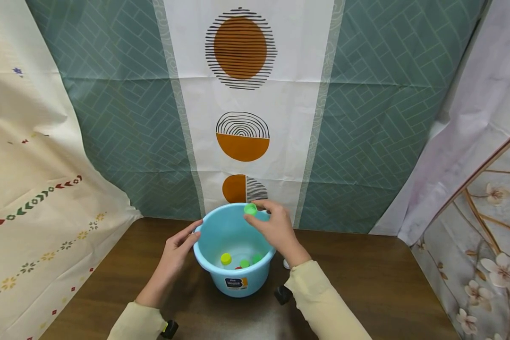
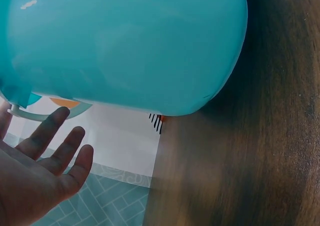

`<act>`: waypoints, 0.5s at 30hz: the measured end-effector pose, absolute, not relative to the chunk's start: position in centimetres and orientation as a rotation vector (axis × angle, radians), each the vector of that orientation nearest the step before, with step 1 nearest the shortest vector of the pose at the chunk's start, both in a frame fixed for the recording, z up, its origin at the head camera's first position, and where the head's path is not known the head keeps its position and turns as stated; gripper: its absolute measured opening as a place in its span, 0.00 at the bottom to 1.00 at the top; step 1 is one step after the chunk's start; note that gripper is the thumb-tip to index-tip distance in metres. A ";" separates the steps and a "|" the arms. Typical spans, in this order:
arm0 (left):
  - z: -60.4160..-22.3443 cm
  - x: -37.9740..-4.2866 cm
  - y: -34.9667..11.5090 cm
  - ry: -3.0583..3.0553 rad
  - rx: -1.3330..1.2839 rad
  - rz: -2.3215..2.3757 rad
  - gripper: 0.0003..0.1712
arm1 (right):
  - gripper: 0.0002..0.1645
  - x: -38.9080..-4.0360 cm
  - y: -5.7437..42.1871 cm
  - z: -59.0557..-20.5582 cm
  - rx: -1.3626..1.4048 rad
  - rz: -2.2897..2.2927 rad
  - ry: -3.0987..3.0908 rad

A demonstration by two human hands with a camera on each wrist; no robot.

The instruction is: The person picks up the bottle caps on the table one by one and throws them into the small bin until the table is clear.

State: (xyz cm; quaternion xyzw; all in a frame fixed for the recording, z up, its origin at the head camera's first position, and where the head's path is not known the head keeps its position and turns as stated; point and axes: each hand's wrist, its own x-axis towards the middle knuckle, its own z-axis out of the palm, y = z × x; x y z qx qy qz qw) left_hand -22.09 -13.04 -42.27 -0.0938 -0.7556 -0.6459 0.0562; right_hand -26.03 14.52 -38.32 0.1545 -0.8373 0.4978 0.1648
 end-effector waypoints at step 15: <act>-43.0 -22.6 -13.2 -2.240 -0.318 -2.006 0.23 | 0.30 -26.8 12.6 -38.2 0.485 1.418 -2.438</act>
